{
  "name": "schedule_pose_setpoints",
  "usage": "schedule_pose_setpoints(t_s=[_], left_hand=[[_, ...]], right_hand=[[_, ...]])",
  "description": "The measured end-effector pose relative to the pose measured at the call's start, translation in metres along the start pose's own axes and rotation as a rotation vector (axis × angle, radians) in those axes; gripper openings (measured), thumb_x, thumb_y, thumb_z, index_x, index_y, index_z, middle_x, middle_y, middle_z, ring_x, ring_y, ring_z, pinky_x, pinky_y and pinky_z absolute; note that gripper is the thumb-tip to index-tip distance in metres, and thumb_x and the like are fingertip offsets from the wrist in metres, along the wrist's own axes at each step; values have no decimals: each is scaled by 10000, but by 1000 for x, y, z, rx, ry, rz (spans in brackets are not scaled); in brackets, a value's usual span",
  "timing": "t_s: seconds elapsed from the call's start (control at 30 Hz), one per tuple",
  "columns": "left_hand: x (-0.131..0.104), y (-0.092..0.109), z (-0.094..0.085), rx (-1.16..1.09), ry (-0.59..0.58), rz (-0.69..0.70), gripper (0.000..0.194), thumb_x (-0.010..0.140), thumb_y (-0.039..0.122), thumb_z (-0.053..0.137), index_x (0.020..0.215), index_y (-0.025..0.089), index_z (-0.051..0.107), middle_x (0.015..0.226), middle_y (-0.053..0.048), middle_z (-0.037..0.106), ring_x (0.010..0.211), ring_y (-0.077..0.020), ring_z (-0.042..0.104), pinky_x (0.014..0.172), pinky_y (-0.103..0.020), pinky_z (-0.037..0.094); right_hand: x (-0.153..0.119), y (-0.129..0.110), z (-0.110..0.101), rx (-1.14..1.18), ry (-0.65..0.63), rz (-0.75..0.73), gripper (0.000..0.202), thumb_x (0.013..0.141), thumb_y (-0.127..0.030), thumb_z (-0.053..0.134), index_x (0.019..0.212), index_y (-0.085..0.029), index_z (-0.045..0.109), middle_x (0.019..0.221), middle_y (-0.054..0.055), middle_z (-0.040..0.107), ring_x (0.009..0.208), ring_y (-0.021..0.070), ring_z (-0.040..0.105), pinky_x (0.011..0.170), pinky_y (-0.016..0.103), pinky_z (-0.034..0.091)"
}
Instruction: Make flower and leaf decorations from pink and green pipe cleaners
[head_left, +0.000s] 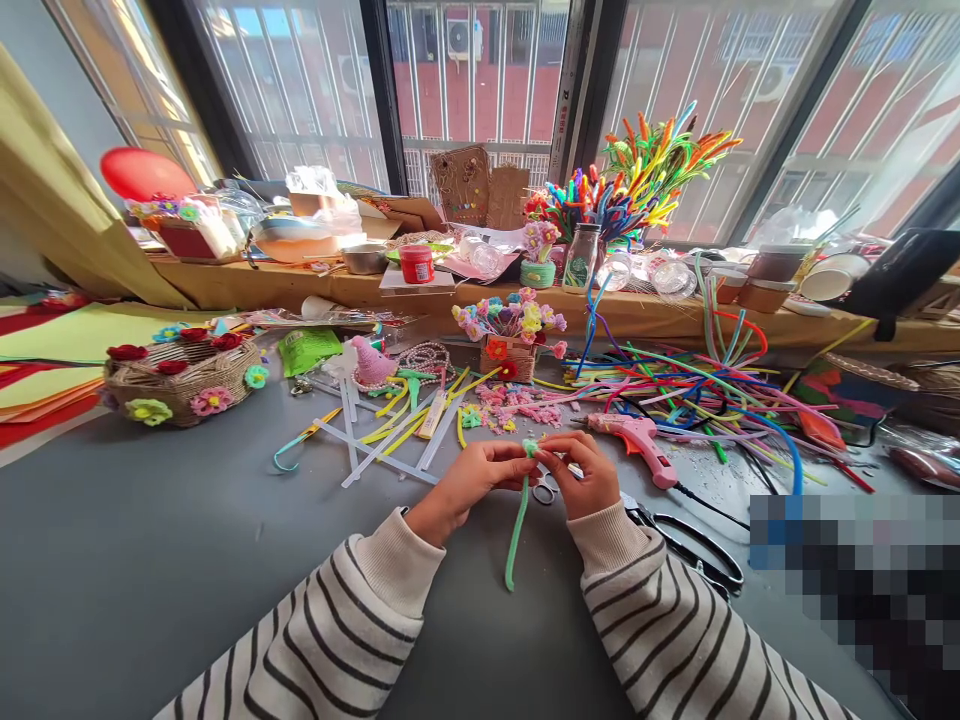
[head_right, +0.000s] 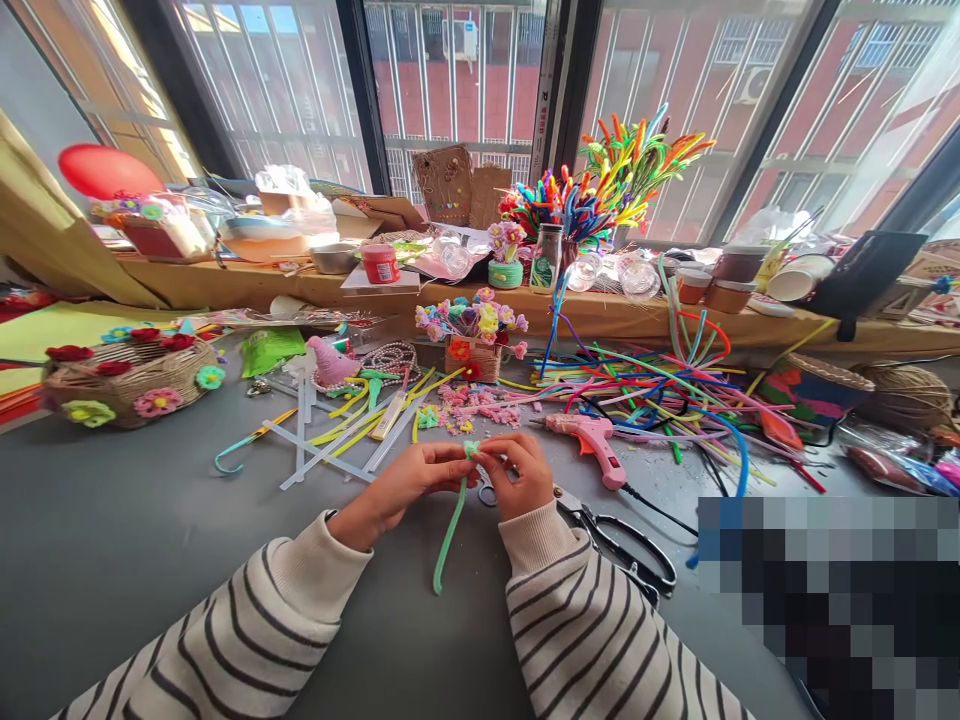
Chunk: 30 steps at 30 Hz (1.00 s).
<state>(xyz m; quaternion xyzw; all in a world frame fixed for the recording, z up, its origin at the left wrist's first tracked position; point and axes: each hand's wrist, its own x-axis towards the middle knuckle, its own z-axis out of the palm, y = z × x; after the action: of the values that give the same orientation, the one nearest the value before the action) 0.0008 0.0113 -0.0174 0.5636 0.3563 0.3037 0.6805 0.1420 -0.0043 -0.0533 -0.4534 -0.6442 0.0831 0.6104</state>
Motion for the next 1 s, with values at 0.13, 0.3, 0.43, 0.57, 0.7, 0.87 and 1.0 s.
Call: schedule_pose_setpoints(t_s=[0.13,0.3,0.43,0.57,0.7,0.87,1.0], left_hand=[[0,-1,0,64,40,62,223,597,276,583,754,120,604,660,-35,599,646,-124,537,617,-230,403],[0,0,2,166,96,172,185,581,273,588,673,112,596,592,-17,582,568,-106,506,573,-225,392],[0,-2,3,183,92,200,168,581,266,586,663,119,580,599,-8,576,587,-112,515,592,-231,404],[-1,-3,2,254,101,235,163,598,264,569,683,126,577,639,-18,590,631,-130,534,634,-245,410],[-1,-3,2,343,127,268,188,608,293,559,702,132,580,673,-27,600,654,-142,539,641,-243,413],[-1,-5,2,398,138,291,209,617,324,547,701,135,580,670,-26,599,655,-145,540,632,-237,415],[0,-5,2,419,158,313,235,628,343,533,734,139,582,691,-28,597,664,-145,536,636,-237,416]], right_hand=[[0,2,1,39,-13,90,102,640,-297,561,617,-204,595,691,29,530,653,143,488,466,236,414],[1,4,1,141,-34,211,158,622,-343,564,596,-189,592,700,26,484,653,135,474,481,233,414],[1,5,0,185,-49,241,165,606,-352,578,582,-189,591,670,8,440,637,125,448,495,228,396],[1,7,1,219,-62,289,198,587,-386,583,577,-189,595,654,-1,400,617,119,433,475,219,393],[0,10,2,230,-85,329,252,567,-435,579,575,-184,599,656,5,404,625,128,436,482,225,401],[-1,10,2,241,-81,346,240,570,-424,582,581,-184,590,660,8,410,649,132,437,492,221,404],[-1,4,3,251,-99,354,214,587,-400,574,618,-188,565,694,15,419,677,137,450,488,218,414]])
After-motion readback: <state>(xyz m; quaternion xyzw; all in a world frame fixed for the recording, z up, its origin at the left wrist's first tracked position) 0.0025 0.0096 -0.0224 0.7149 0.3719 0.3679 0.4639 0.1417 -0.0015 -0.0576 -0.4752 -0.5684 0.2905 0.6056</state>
